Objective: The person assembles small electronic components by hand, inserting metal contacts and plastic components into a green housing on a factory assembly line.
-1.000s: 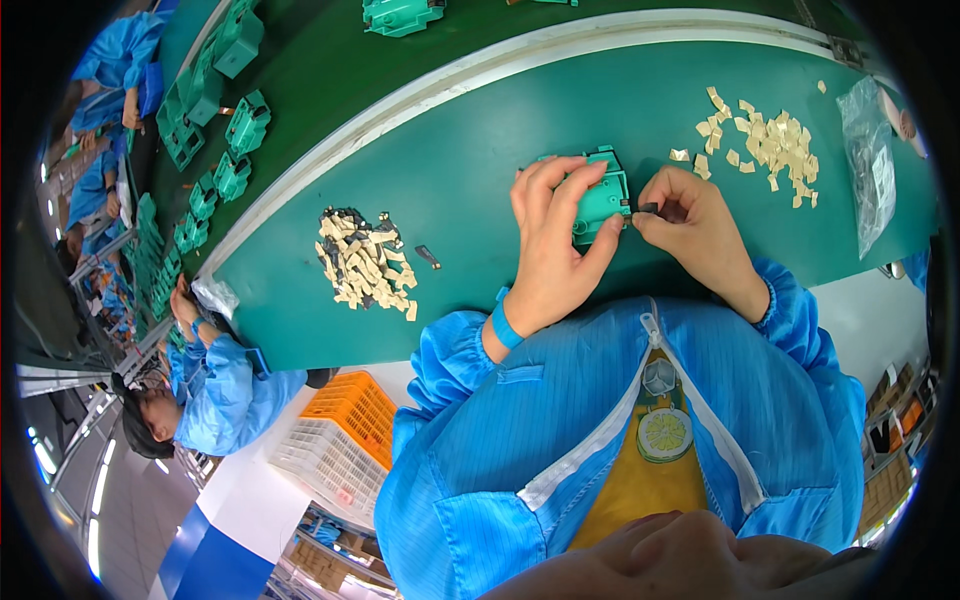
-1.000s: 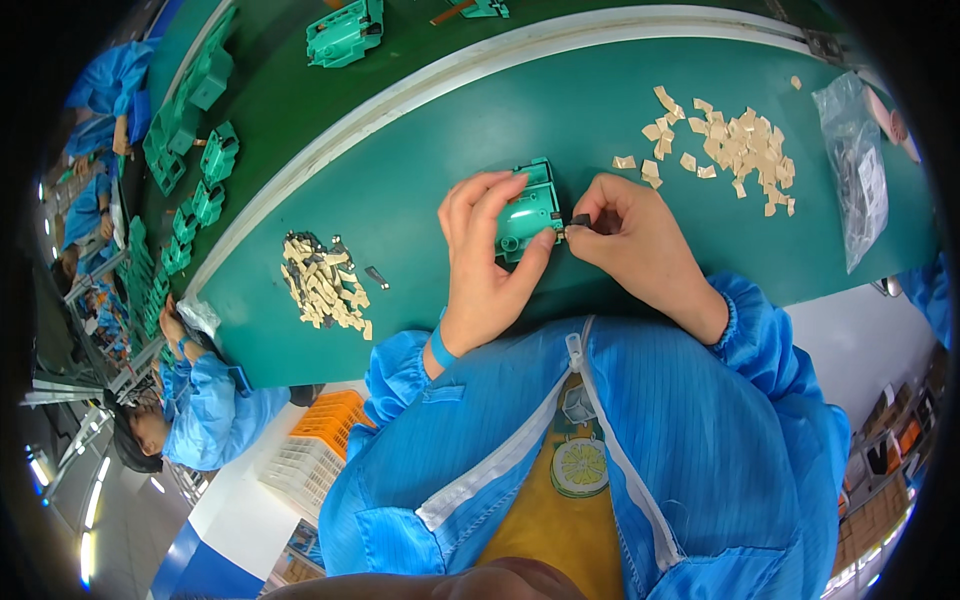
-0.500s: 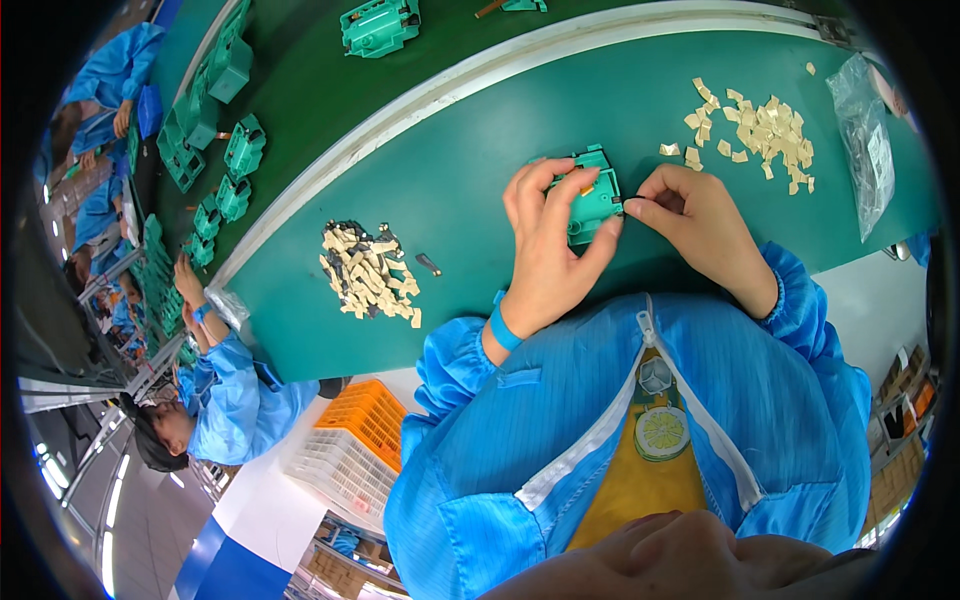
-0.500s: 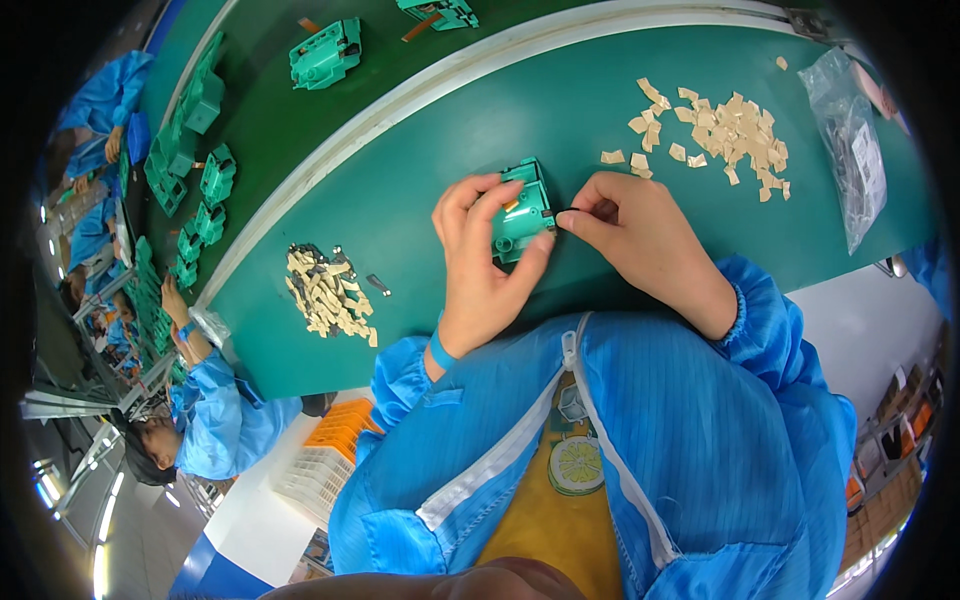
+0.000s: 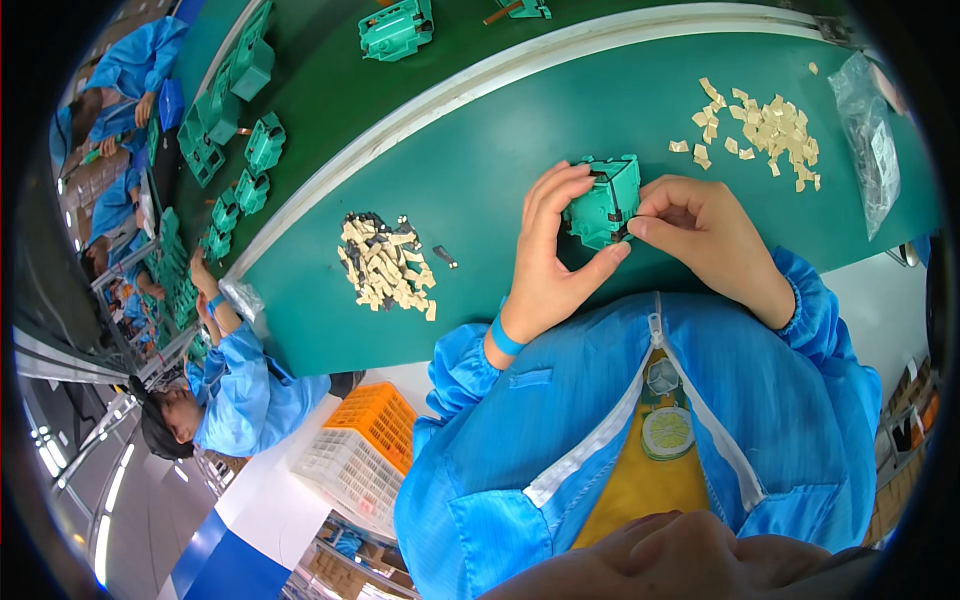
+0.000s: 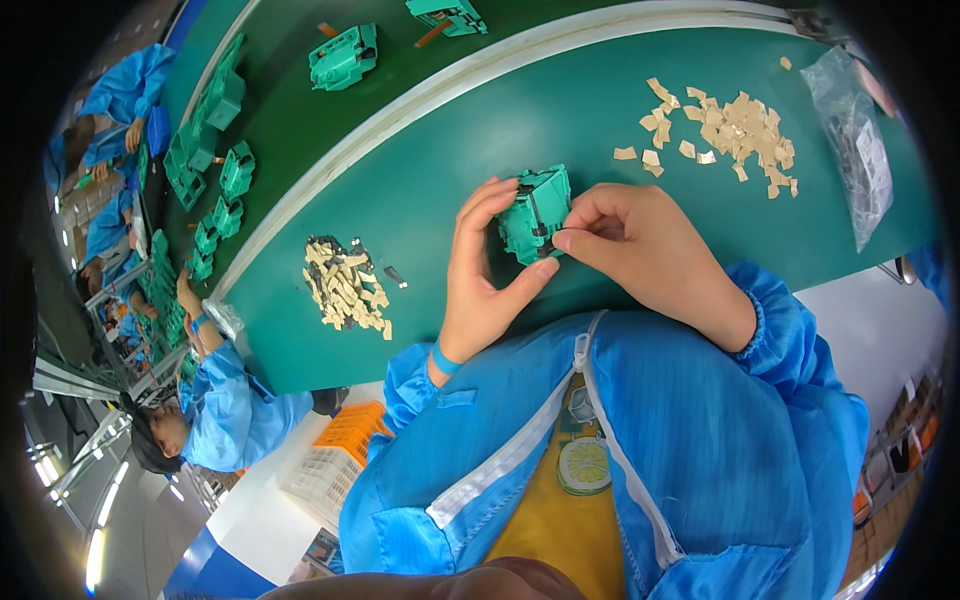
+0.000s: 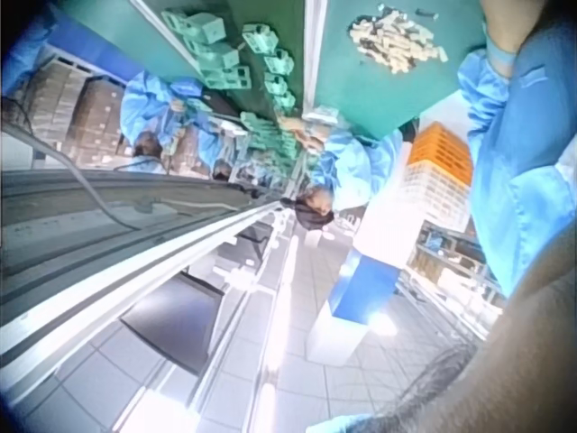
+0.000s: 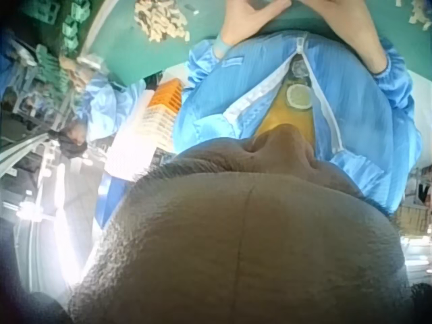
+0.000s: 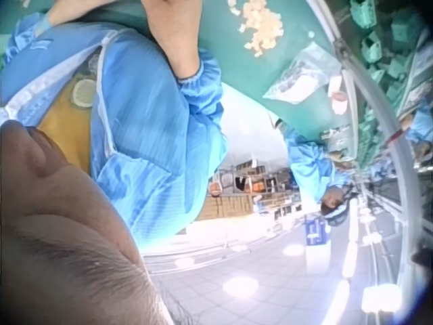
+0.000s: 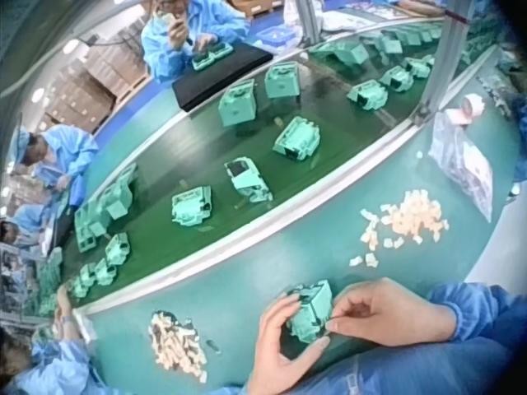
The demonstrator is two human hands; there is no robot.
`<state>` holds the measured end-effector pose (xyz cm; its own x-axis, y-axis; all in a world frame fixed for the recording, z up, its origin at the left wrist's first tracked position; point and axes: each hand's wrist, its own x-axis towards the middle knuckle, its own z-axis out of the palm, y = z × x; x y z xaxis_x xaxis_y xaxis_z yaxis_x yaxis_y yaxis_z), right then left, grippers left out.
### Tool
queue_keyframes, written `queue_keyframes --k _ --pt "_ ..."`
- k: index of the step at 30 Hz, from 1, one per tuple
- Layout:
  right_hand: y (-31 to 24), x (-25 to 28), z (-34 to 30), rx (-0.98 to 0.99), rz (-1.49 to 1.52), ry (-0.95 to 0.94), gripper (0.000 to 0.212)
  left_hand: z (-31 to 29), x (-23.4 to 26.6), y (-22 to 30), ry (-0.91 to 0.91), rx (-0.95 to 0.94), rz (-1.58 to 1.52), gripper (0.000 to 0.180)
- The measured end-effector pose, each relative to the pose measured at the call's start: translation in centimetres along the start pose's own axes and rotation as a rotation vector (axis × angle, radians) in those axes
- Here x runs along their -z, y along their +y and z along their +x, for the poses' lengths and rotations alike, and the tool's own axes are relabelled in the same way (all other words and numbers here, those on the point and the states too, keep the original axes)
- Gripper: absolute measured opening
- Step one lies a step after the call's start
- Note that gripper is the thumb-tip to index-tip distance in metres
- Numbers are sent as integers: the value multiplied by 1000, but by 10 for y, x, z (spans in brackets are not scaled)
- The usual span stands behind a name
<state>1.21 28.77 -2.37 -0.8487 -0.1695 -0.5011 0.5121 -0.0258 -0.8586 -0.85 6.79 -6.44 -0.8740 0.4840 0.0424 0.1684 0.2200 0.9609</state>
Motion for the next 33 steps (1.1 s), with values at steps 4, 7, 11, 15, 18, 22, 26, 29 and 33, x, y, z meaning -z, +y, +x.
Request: queue_keyframes --k 4,7,11,15,18,22,26,29,33 --pt "-7 -6 -2 -2 -46 3 13 -6 0 0 9 84 -66 63" --pt "-7 -8 -1 -11 -70 -9 13 -7 1 5 21 135 -135 60" --pt "-8 -10 -1 13 -107 -15 12 -5 -1 14 26 217 -167 59" --pt "-9 -12 -1 37 -146 6 13 -4 -4 16 57 223 -186 59" --pt "-12 -13 0 41 -198 5 15 -4 -4 16 65 224 -179 59" --pt "-13 -14 0 55 -223 16 15 -2 -5 16 66 220 -166 59" --pt "-15 -15 1 56 -256 29 16 -2 -5 15 75 222 -172 59" --pt "-12 -16 4 57 -187 57 19 -2 -4 15 75 215 -157 59" --pt "-2 -6 14 9 95 -38 27 -2 2 19 36 260 -265 59"
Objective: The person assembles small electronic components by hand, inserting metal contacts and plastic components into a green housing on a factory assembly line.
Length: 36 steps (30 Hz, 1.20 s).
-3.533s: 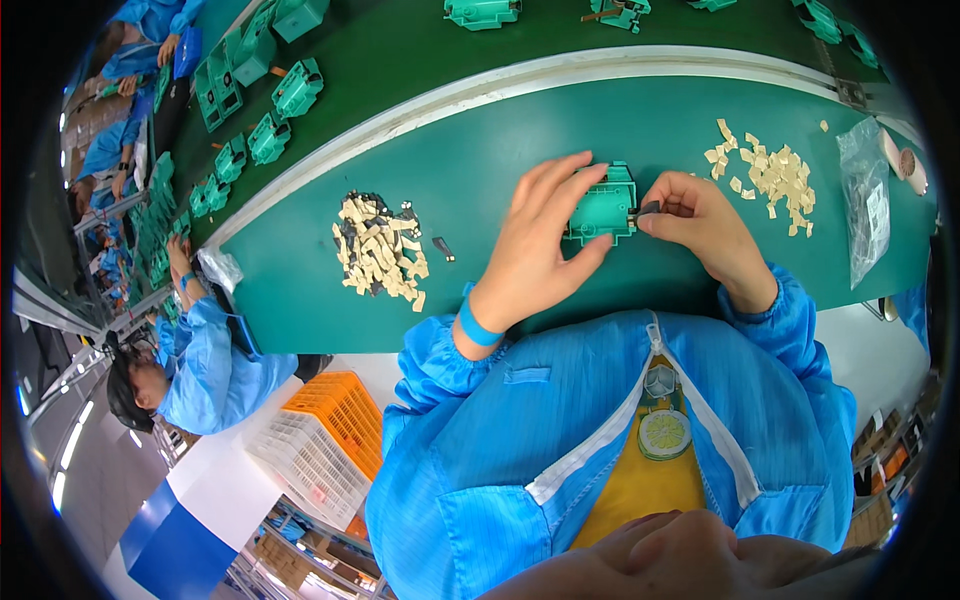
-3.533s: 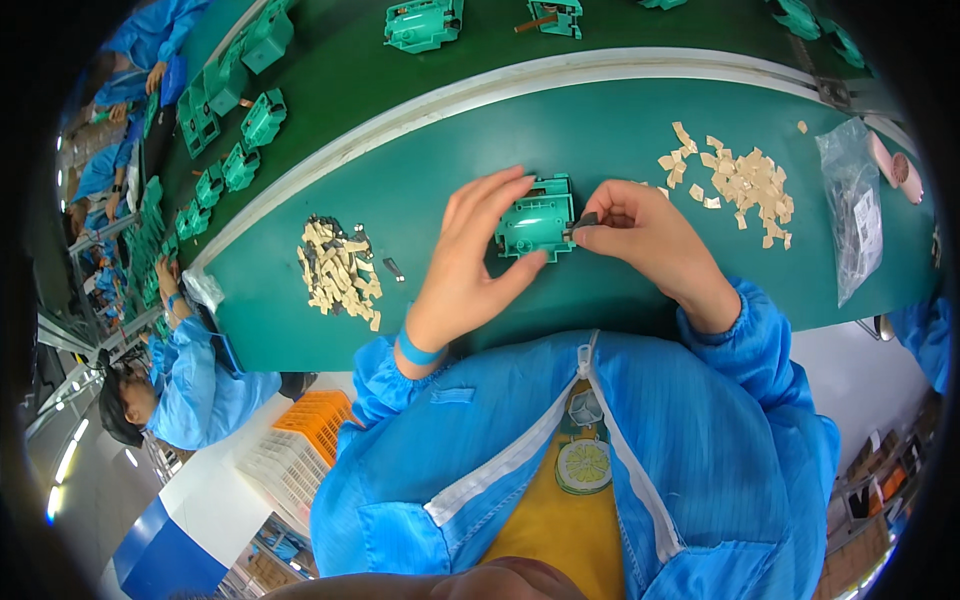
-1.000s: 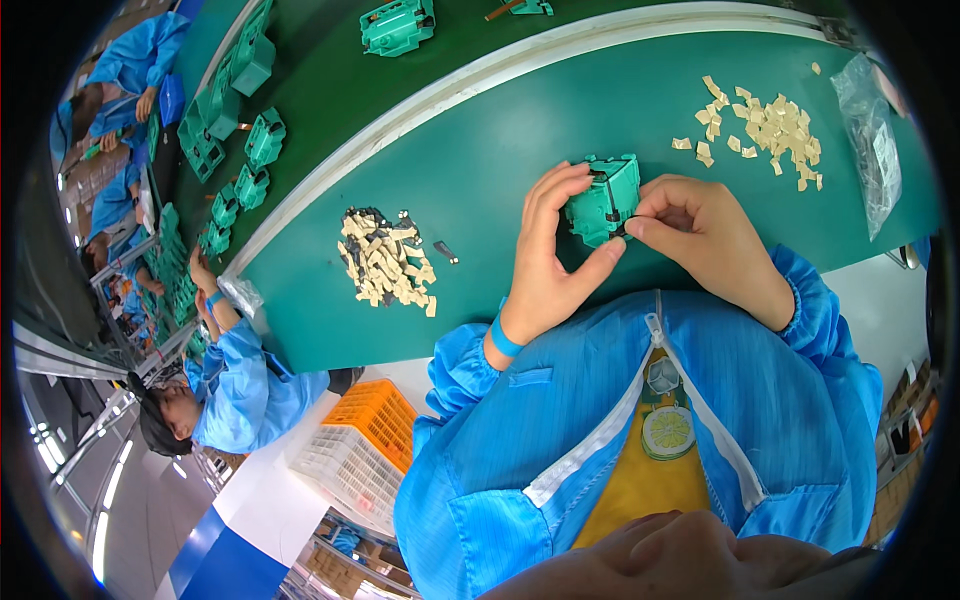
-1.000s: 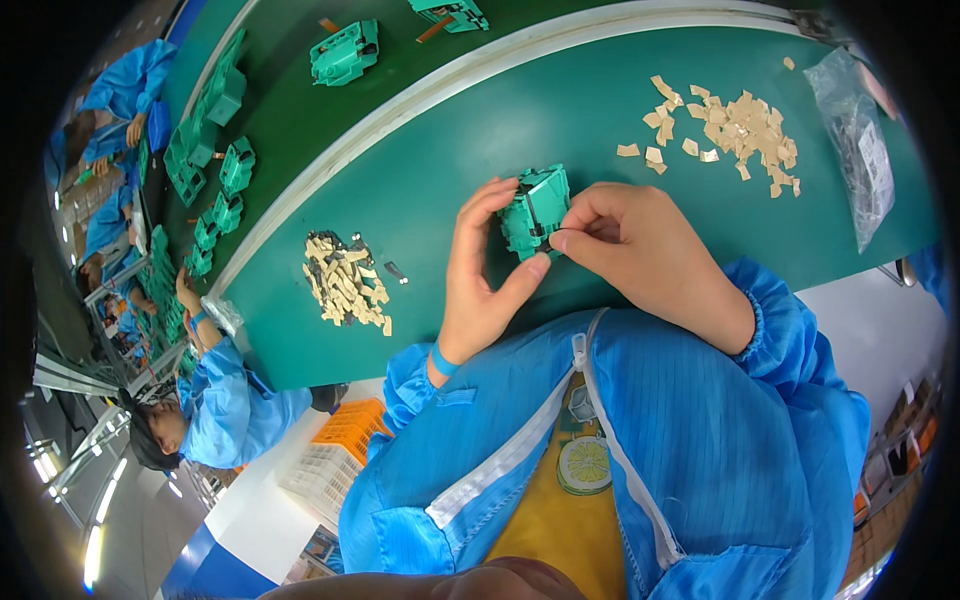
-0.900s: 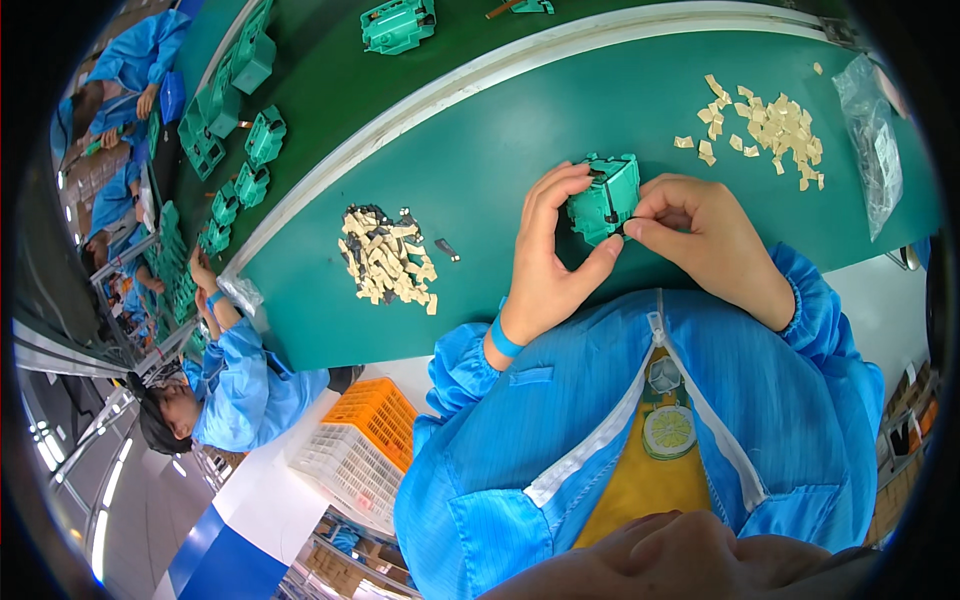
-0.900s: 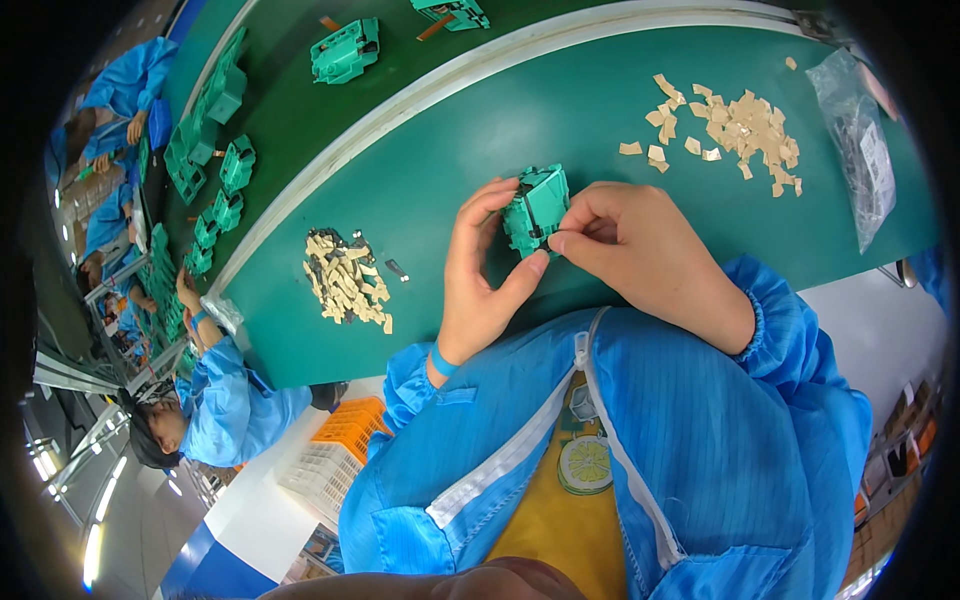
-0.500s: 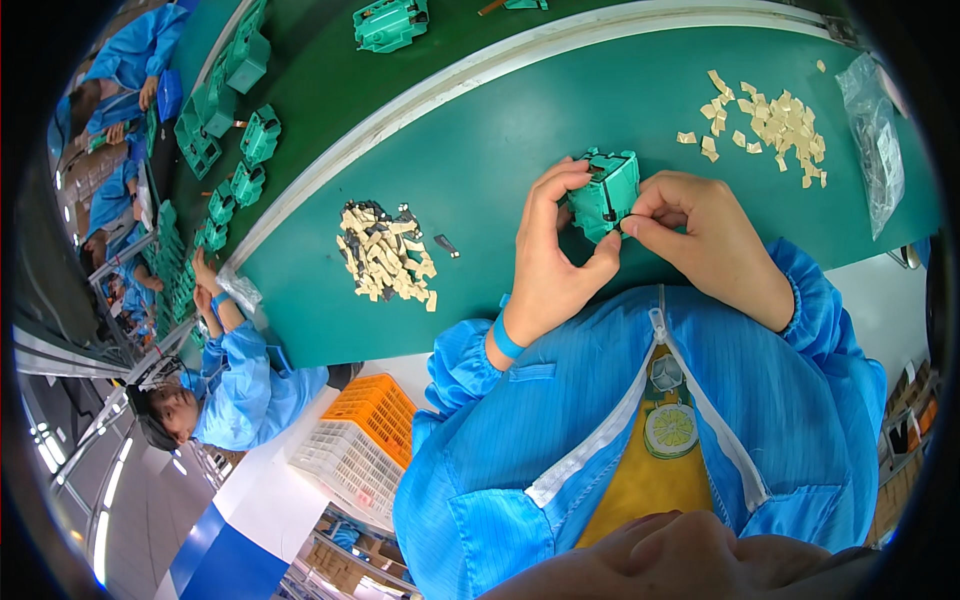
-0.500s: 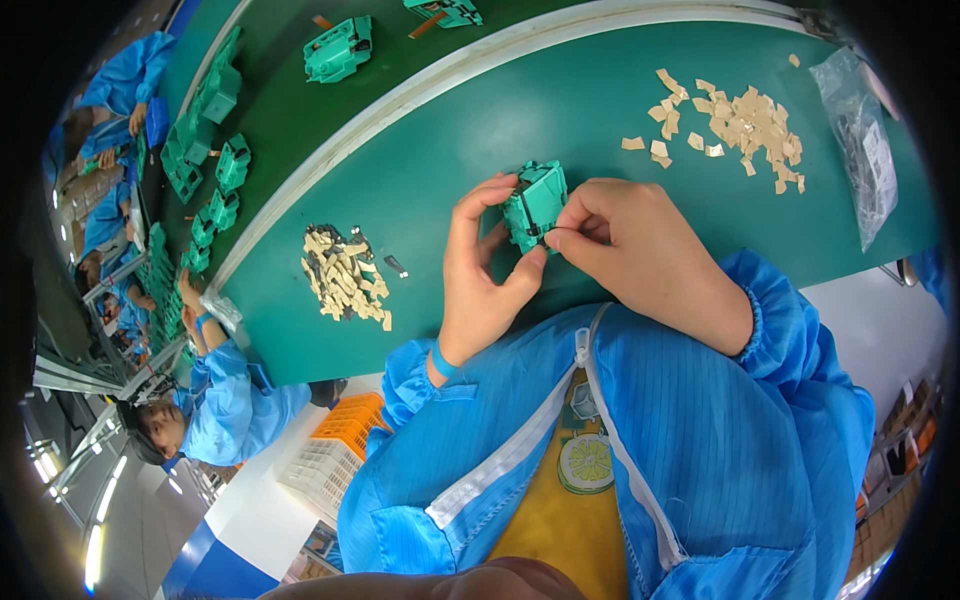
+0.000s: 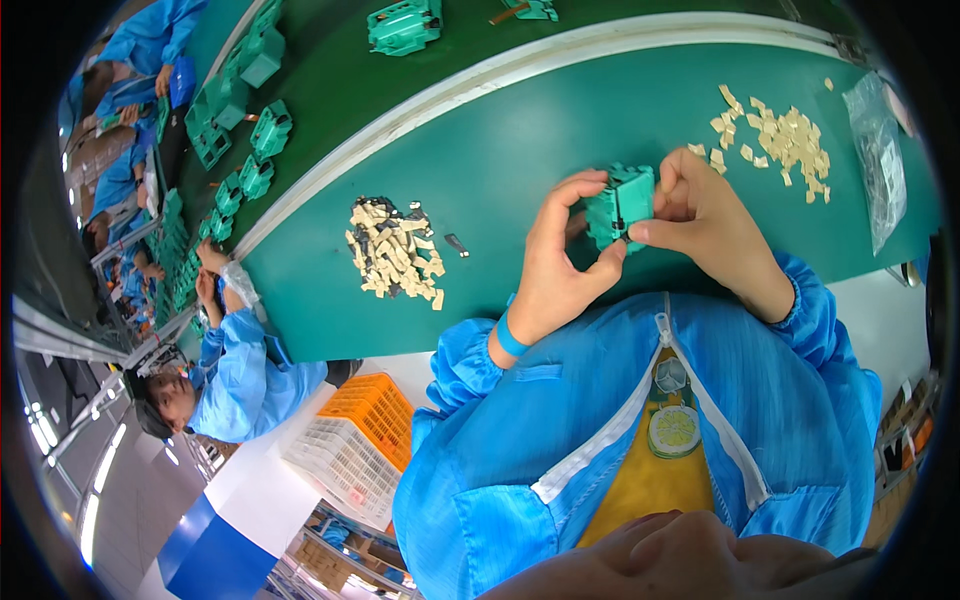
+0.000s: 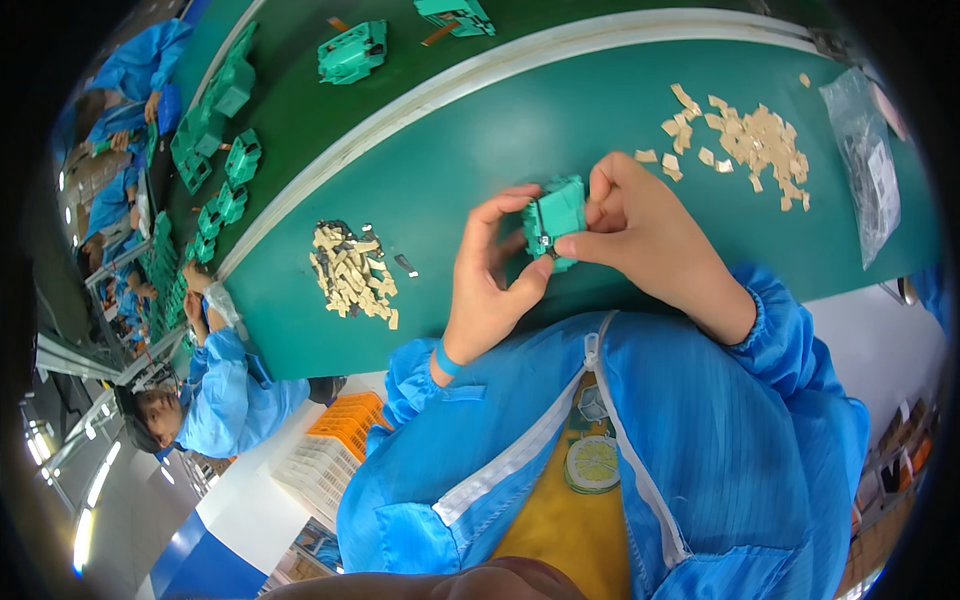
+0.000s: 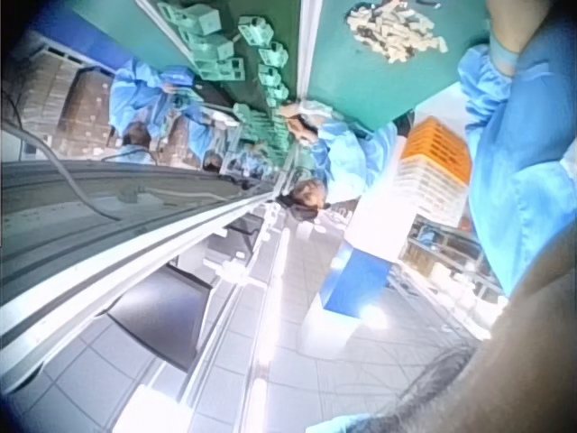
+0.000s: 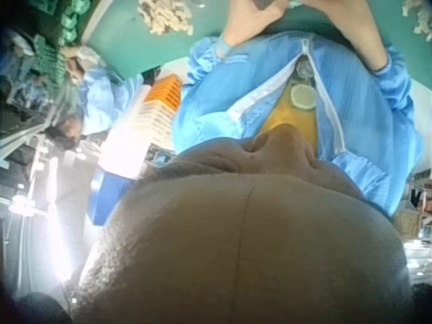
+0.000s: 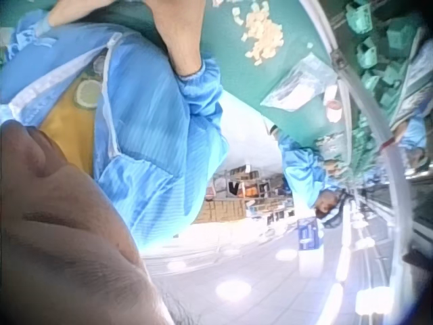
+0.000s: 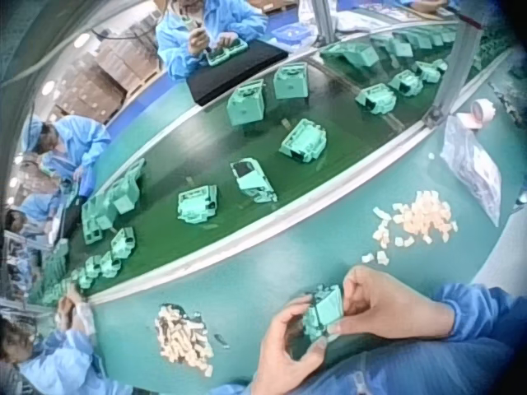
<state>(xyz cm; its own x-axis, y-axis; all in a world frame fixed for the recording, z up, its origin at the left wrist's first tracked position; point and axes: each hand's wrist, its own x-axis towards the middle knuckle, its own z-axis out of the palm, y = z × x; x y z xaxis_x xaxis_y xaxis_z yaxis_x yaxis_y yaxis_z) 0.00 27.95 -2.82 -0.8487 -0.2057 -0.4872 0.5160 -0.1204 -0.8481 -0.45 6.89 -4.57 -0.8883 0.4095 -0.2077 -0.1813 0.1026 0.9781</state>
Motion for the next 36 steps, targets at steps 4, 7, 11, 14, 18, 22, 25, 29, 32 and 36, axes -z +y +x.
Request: queue_keyframes --k 4,7,11,14,18,22,25,29,32,36 --pt "3 7 9 -51 223 -95 18 8 17 6 17 -13 -145 60" --pt "4 18 10 15 319 133 10 52 46 22 457 -253 514 45" --pt "9 32 4 48 250 68 7 125 131 -5 1009 -275 1065 47" --pt "11 29 -1 52 151 -18 5 148 185 -31 984 -358 1028 53" --pt "14 28 -3 18 111 -56 2 131 160 -21 1064 -374 945 47" --pt "8 21 4 43 41 -110 2 40 139 12 898 -229 878 22" --pt "5 14 13 55 -7 -157 2 -14 138 2 704 96 941 19" --pt "2 3 19 52 -30 -217 2 -55 123 -12 478 179 900 15" --pt "0 -2 18 50 -56 -260 2 -58 113 -20 422 67 835 15" --pt "5 -6 18 33 -63 -291 3 -52 105 -26 348 -73 1015 15"
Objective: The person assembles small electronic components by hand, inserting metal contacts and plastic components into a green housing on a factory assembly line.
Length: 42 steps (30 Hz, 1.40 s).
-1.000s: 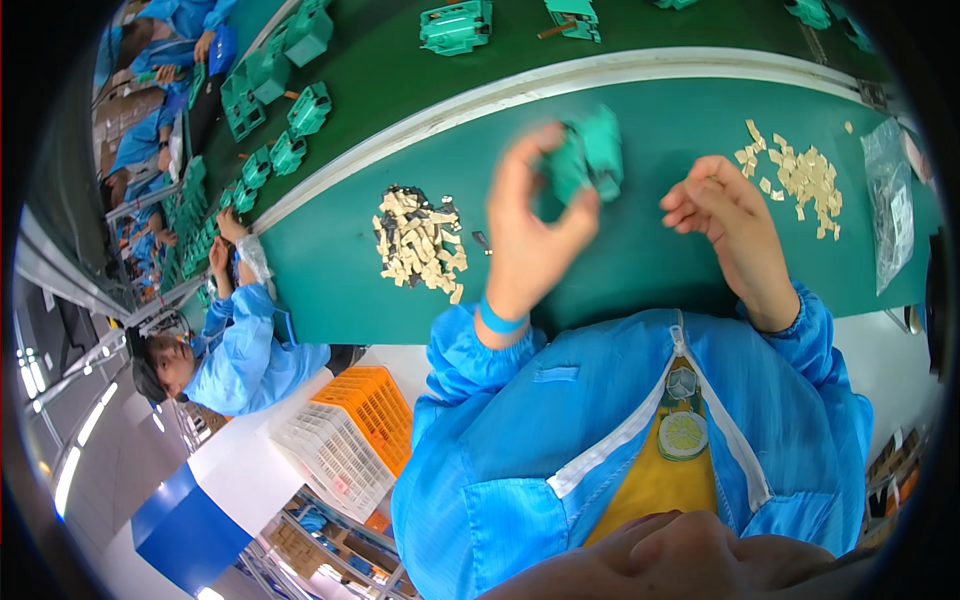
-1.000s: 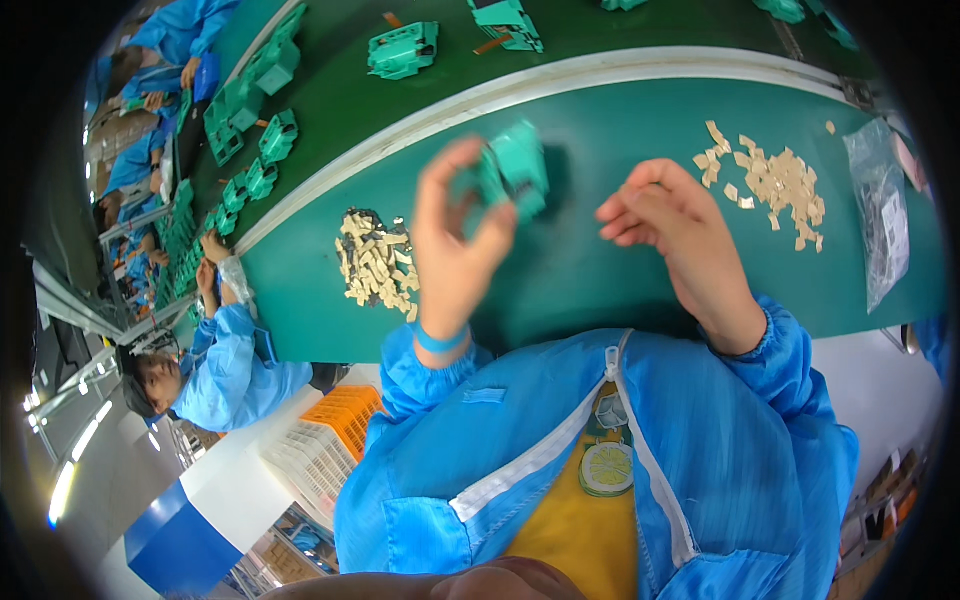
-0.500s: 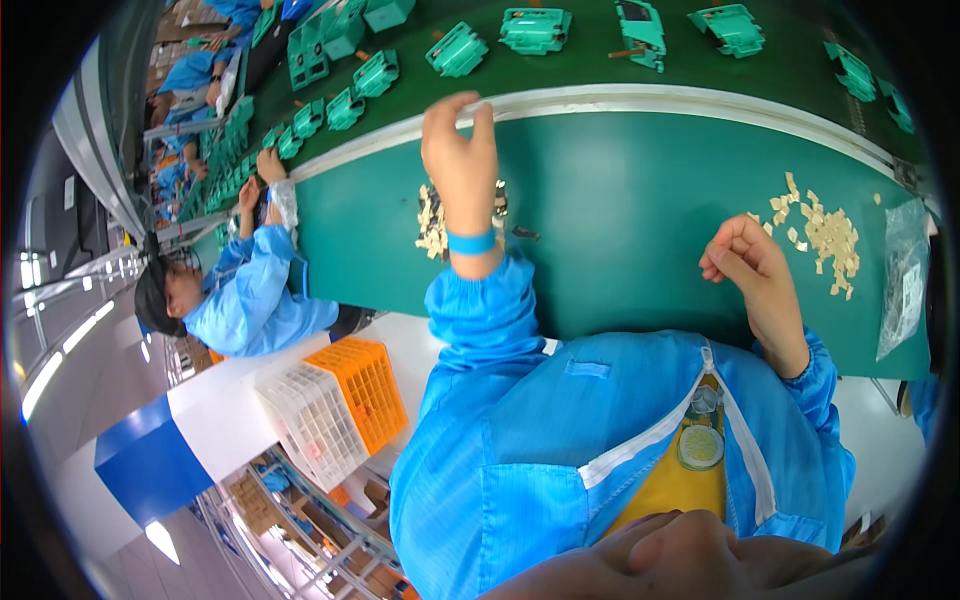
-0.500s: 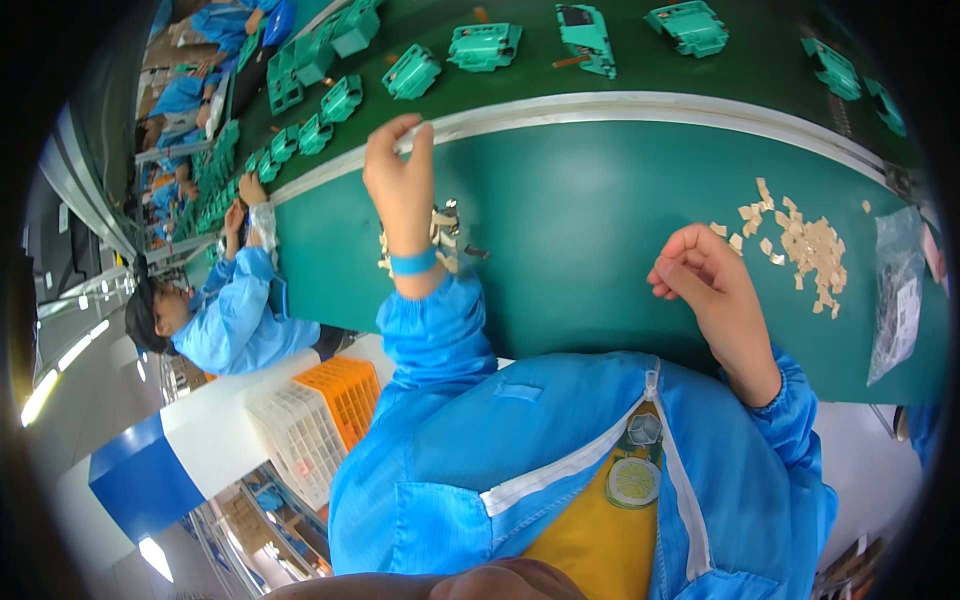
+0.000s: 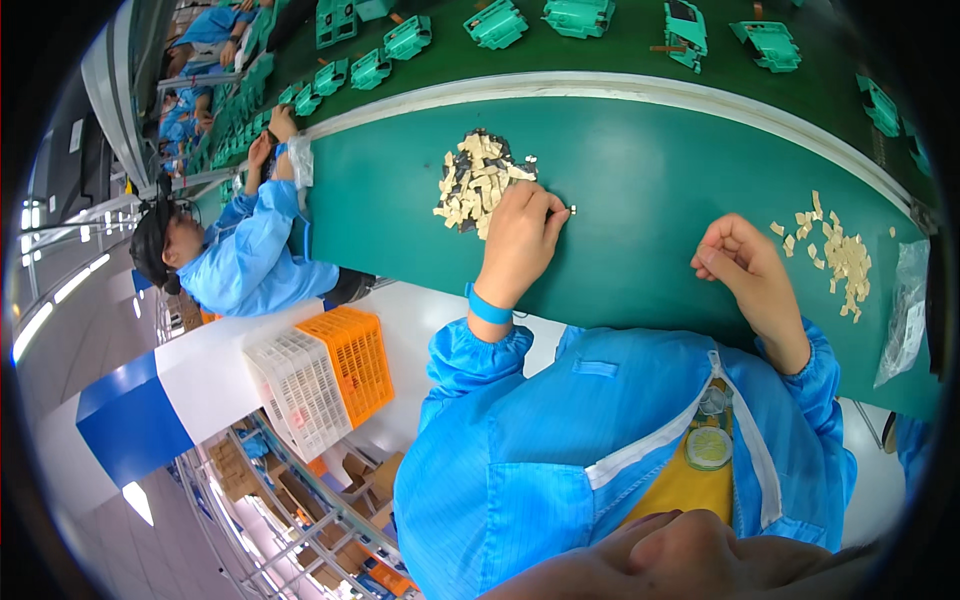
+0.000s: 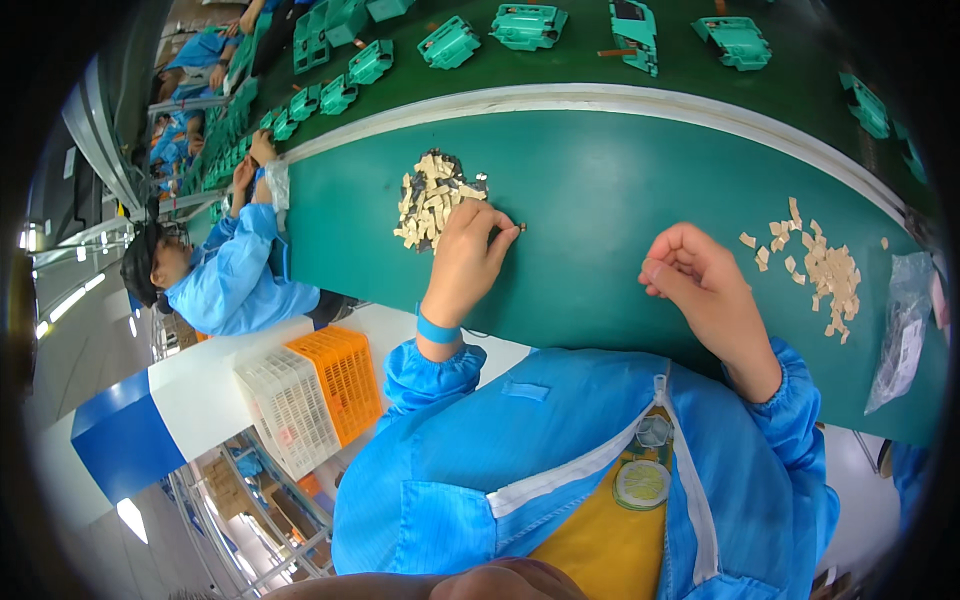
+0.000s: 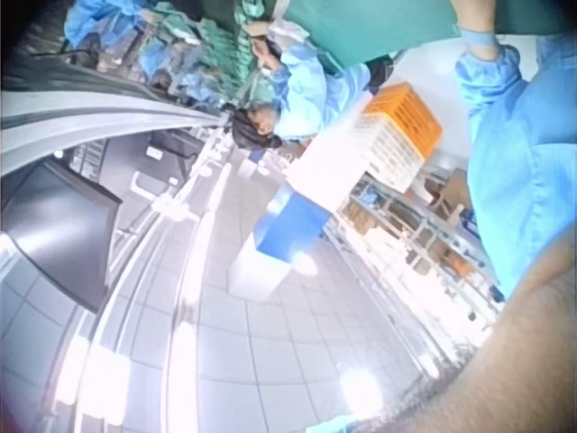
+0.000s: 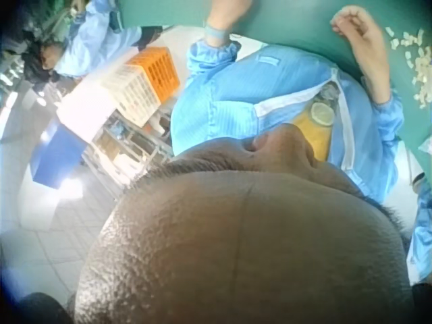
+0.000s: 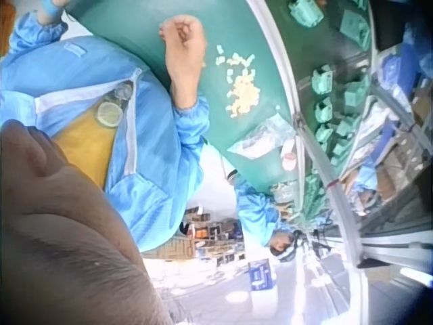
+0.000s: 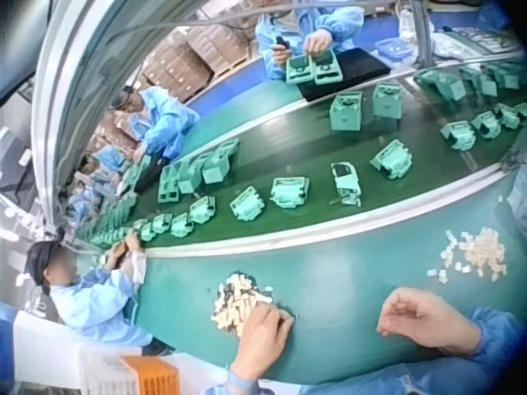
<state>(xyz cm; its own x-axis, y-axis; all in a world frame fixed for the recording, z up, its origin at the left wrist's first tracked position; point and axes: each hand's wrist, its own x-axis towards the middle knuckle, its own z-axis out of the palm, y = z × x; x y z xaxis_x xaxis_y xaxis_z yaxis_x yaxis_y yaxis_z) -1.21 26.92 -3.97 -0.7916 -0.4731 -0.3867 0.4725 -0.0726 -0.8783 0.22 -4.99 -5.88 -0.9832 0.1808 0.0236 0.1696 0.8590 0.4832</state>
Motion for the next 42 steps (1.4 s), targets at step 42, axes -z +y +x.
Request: queue_keyframes --k 42 --pt "9 24 -8 158 502 216 14 60 -46 138 274 -543 -214 23"
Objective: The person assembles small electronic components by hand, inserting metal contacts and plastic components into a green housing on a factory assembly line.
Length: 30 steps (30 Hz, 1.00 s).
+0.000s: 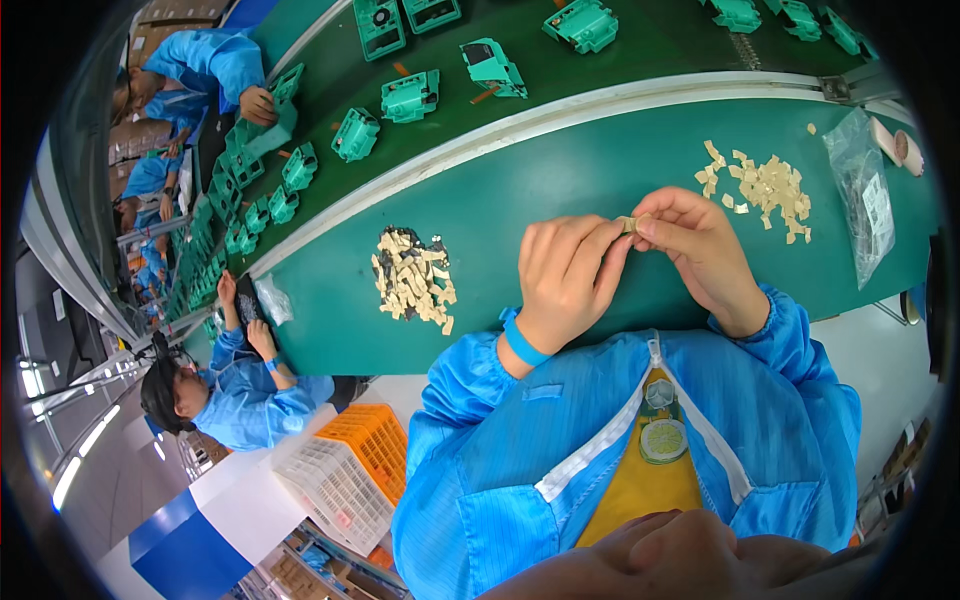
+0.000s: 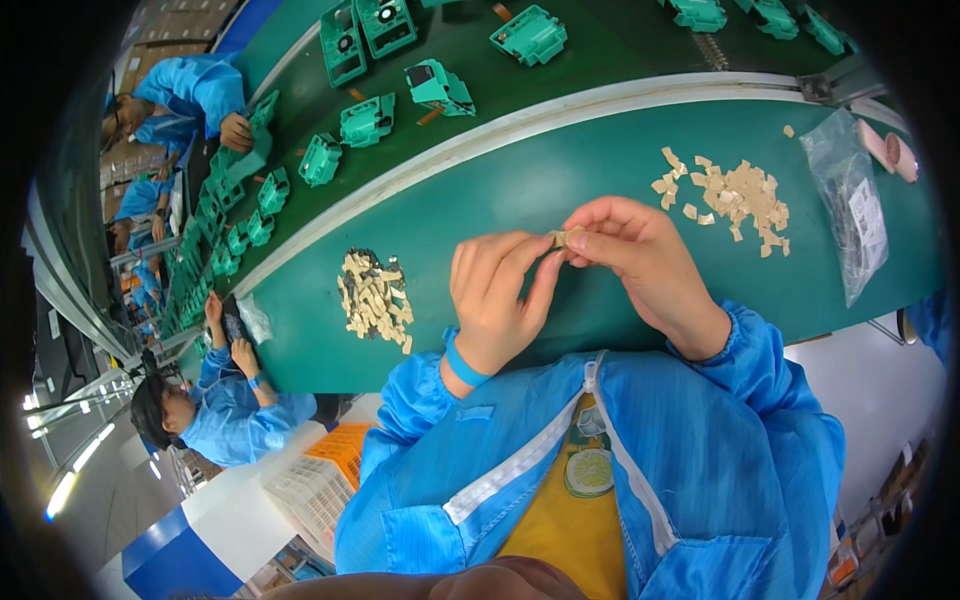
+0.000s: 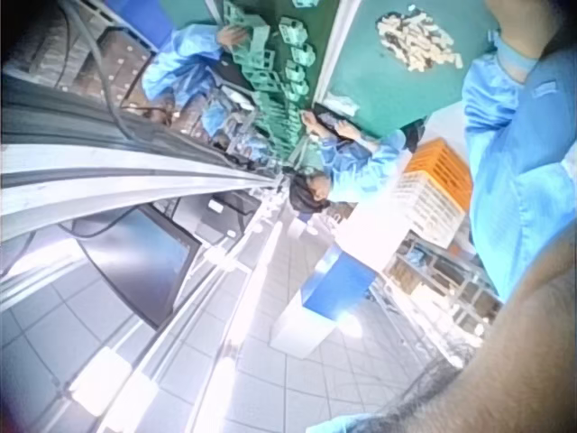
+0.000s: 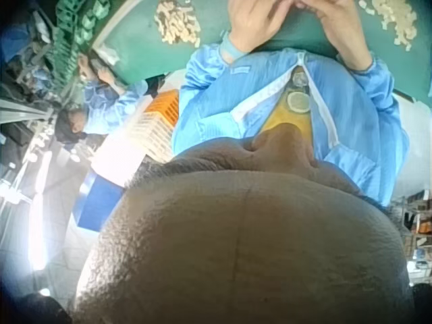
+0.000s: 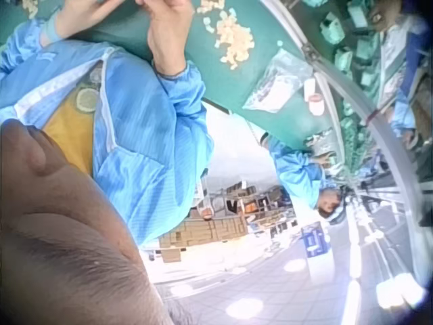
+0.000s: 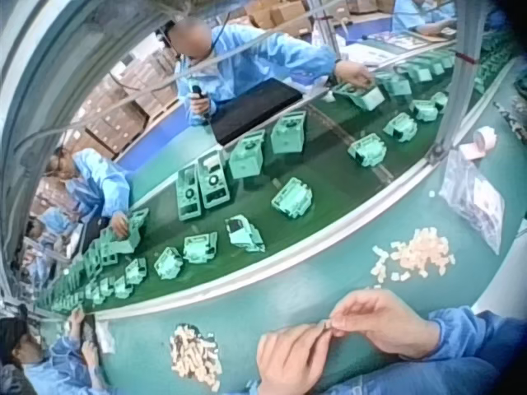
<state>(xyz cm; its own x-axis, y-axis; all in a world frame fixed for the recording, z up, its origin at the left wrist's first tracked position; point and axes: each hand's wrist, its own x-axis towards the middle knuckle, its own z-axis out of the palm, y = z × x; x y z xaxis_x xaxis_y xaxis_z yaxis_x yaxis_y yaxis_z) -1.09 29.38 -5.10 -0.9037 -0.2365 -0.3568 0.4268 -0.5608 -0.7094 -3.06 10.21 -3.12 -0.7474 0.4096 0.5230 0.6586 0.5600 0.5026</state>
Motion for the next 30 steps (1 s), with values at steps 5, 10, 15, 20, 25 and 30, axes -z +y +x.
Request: queue_keyframes --k 5,10,15,20,25,30 --pt "0 -4 0 84 -75 56 10 3 -6 -3 -7 8 -3 20" --pt "8 -5 0 205 -182 169 10 14 -9 2 -27 -2 84 18" --pt "14 3 0 248 -158 224 11 18 -18 1 -103 3 74 17" --pt "12 11 1 258 -64 203 10 16 -22 2 -74 120 -189 19" --pt "9 10 2 146 22 158 6 13 -21 2 -60 214 -274 16" --pt "6 7 2 129 4 132 7 11 -21 -1 -70 250 -269 15"
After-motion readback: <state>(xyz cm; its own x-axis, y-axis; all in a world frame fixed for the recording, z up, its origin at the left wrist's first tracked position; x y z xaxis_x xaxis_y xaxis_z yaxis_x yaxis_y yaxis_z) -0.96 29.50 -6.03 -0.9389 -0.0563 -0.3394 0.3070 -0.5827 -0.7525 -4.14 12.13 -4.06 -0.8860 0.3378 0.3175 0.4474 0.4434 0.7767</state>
